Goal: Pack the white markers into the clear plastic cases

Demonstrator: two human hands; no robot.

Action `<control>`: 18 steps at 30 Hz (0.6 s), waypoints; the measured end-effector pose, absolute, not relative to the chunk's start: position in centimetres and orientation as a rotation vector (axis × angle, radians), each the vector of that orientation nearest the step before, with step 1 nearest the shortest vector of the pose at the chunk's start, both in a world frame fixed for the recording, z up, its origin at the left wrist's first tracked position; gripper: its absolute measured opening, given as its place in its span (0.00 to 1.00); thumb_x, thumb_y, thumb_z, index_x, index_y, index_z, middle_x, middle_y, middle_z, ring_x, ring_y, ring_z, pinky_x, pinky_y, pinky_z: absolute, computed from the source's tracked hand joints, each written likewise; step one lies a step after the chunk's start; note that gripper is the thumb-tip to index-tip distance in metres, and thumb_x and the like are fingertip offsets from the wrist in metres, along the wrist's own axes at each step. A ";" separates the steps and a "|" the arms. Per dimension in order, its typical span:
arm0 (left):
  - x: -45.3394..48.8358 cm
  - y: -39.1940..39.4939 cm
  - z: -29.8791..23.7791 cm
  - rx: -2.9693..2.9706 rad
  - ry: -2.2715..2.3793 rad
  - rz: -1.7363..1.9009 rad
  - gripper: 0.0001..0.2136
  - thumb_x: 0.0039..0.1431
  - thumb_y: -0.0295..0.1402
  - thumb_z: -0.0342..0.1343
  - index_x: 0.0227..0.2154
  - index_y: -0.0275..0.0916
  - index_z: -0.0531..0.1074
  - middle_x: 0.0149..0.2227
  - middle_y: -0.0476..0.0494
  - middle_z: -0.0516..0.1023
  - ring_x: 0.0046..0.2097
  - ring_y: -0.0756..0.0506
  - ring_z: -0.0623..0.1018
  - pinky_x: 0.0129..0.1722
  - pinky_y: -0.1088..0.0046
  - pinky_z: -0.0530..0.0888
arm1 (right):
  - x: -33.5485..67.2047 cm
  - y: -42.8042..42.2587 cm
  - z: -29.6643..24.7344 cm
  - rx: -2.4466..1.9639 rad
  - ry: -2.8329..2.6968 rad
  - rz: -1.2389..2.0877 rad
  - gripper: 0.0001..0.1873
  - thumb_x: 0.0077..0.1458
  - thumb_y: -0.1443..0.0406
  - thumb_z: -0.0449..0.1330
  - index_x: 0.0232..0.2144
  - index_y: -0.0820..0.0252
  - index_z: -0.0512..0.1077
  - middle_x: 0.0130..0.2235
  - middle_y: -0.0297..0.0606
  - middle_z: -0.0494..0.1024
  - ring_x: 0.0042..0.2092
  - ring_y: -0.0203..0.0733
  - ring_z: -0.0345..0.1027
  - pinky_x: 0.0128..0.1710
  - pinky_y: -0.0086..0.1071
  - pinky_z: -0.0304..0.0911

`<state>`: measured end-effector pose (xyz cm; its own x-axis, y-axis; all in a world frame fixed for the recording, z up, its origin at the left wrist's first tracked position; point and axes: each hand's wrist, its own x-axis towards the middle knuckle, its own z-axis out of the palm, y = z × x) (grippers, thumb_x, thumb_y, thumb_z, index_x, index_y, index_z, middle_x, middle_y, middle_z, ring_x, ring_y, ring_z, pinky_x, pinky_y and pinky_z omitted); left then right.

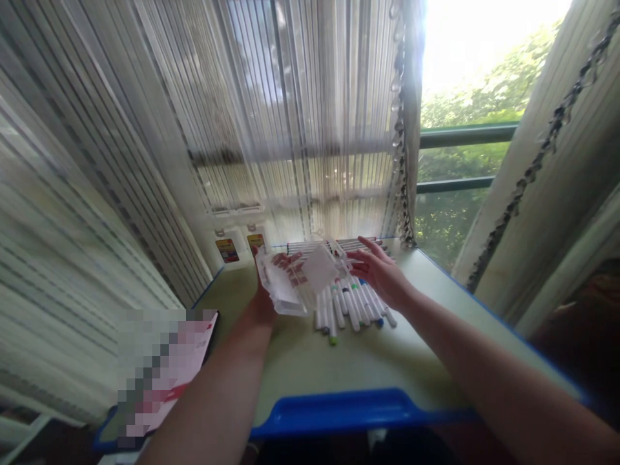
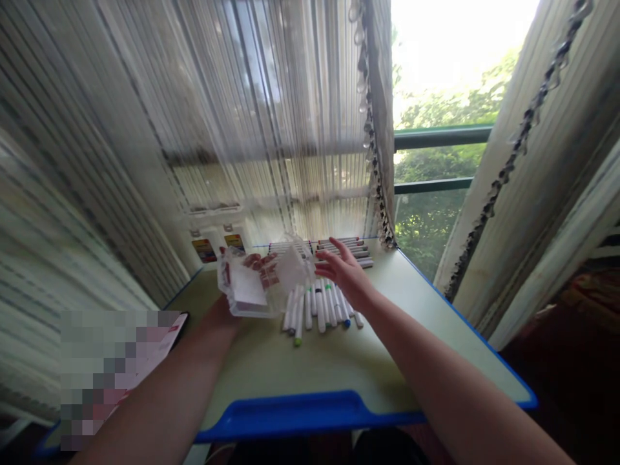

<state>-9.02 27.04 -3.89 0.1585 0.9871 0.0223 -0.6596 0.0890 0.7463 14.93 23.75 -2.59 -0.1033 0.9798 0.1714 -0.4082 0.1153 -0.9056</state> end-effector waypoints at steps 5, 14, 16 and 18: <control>-7.6 26.9 -4.3 0.721 0.654 1.356 0.24 0.53 0.56 0.43 0.22 0.41 0.69 0.34 0.41 0.78 0.34 0.40 0.77 0.31 0.60 0.75 | 14.8 22.9 -2.3 -0.902 -1.299 1.463 0.31 0.53 0.63 0.57 0.58 0.55 0.54 0.32 0.35 0.75 0.27 0.35 0.70 0.23 0.29 0.68; -7.2 25.9 -3.5 0.728 0.650 1.304 0.24 0.51 0.57 0.46 0.23 0.39 0.68 0.35 0.39 0.78 0.39 0.39 0.77 0.35 0.59 0.74 | 15.4 23.1 -2.5 -0.867 -1.293 1.476 0.27 0.53 0.66 0.51 0.56 0.57 0.58 0.29 0.34 0.73 0.25 0.38 0.72 0.16 0.27 0.65; -7.5 25.6 -3.6 0.746 0.579 1.303 0.22 0.53 0.54 0.45 0.25 0.39 0.69 0.39 0.38 0.77 0.43 0.37 0.76 0.36 0.59 0.74 | 15.5 23.1 -2.4 -0.864 -1.306 1.428 0.29 0.51 0.68 0.50 0.57 0.56 0.56 0.30 0.34 0.73 0.25 0.39 0.73 0.15 0.28 0.65; -7.6 25.1 -3.7 0.752 0.507 1.316 0.20 0.52 0.52 0.47 0.28 0.39 0.70 0.42 0.38 0.77 0.47 0.36 0.75 0.40 0.57 0.73 | 15.6 23.0 -2.3 -0.866 -1.322 1.390 0.32 0.49 0.69 0.49 0.58 0.54 0.54 0.32 0.34 0.74 0.24 0.39 0.73 0.15 0.28 0.65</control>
<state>-7.58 25.12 -3.66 0.1998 0.9765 0.0808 -0.6698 0.0759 0.7387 15.61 23.02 -2.30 -0.2534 0.9585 0.1306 -0.1784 0.0864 -0.9802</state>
